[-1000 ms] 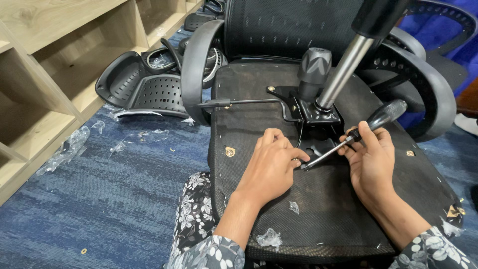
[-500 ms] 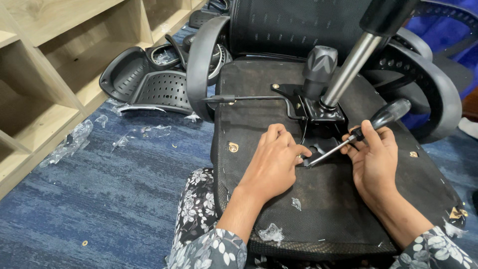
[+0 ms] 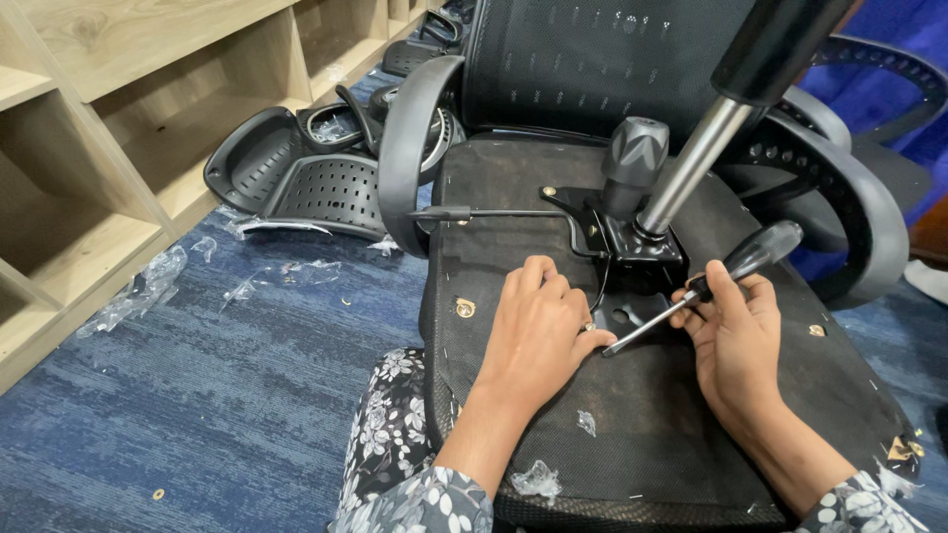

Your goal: The person uses a screwdriver to tighten screws on the underside of an office chair seat, securing the central gas lift mechanism and a metal bracket. The person then removes the left armrest from the chair.

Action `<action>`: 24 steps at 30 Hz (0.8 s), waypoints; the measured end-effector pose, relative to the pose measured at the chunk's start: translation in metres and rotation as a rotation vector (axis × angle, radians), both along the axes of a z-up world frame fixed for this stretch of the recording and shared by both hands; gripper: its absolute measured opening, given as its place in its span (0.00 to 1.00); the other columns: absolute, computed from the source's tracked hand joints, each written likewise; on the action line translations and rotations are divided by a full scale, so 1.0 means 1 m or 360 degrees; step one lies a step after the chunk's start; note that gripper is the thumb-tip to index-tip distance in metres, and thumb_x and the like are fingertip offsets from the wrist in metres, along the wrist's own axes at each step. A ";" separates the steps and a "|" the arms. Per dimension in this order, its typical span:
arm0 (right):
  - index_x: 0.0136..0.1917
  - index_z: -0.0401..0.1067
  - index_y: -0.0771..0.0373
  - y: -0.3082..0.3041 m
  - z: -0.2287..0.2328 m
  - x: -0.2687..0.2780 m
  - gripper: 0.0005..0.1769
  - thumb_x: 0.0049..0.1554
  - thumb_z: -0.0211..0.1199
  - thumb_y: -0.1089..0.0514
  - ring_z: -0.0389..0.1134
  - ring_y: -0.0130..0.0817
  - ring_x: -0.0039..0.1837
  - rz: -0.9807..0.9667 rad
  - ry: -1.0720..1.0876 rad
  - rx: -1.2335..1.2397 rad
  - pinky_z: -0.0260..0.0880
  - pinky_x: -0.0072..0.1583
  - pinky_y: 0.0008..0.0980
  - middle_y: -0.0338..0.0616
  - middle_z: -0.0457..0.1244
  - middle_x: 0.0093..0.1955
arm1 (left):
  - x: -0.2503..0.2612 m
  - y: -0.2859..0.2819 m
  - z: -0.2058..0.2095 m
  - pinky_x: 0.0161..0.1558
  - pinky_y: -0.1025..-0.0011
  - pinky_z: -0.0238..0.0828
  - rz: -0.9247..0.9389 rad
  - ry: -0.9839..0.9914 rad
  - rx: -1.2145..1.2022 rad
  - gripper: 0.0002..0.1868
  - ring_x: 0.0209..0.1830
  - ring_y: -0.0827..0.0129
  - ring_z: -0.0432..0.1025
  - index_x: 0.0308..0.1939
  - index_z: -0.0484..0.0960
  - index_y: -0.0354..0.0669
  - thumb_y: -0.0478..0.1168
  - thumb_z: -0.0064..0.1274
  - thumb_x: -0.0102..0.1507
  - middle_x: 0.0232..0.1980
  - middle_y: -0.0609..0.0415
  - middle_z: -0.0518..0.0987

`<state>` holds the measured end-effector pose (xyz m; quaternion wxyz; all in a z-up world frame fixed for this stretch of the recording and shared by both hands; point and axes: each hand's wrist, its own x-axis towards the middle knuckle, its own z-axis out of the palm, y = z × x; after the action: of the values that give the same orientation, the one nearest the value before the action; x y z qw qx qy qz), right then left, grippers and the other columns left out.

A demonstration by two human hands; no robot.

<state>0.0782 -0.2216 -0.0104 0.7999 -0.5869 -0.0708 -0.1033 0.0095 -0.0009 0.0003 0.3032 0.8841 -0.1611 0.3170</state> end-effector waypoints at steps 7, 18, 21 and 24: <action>0.57 0.56 0.61 0.000 -0.001 0.001 0.12 0.69 0.57 0.57 0.68 0.34 0.48 0.0023 -0.0036 0.0025 0.70 0.45 0.31 0.43 0.63 0.46 | -0.010 0.003 0.004 0.63 0.59 0.61 -0.0325 0.0008 -0.0255 0.12 0.61 0.56 0.67 0.42 0.87 0.41 0.36 0.62 0.54 0.46 0.53 0.83; 0.57 0.56 0.61 -0.001 -0.004 0.002 0.11 0.69 0.57 0.57 0.69 0.34 0.48 0.0050 -0.0079 0.0055 0.70 0.46 0.32 0.44 0.63 0.47 | -0.005 0.003 0.000 0.63 0.62 0.63 -0.0290 0.0229 -0.0292 0.07 0.56 0.61 0.70 0.39 0.89 0.45 0.34 0.59 0.58 0.37 0.55 0.84; 0.58 0.56 0.61 0.000 -0.003 0.002 0.12 0.69 0.57 0.58 0.69 0.34 0.47 0.0036 -0.0053 0.0053 0.70 0.45 0.32 0.44 0.63 0.46 | -0.004 0.002 0.000 0.60 0.61 0.63 -0.0294 0.0109 -0.0274 0.06 0.54 0.59 0.69 0.38 0.89 0.44 0.36 0.60 0.57 0.37 0.53 0.83; 0.58 0.56 0.61 0.000 -0.002 0.001 0.12 0.69 0.57 0.58 0.69 0.34 0.48 0.0032 -0.0055 0.0037 0.70 0.46 0.32 0.43 0.63 0.47 | -0.004 0.001 0.002 0.60 0.62 0.63 -0.0265 0.0129 -0.0263 0.06 0.53 0.59 0.69 0.36 0.90 0.44 0.38 0.61 0.57 0.35 0.53 0.81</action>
<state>0.0792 -0.2212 -0.0128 0.8063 -0.5749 -0.0893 -0.1062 0.0055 -0.0001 0.0021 0.4065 0.8518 -0.1950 0.2668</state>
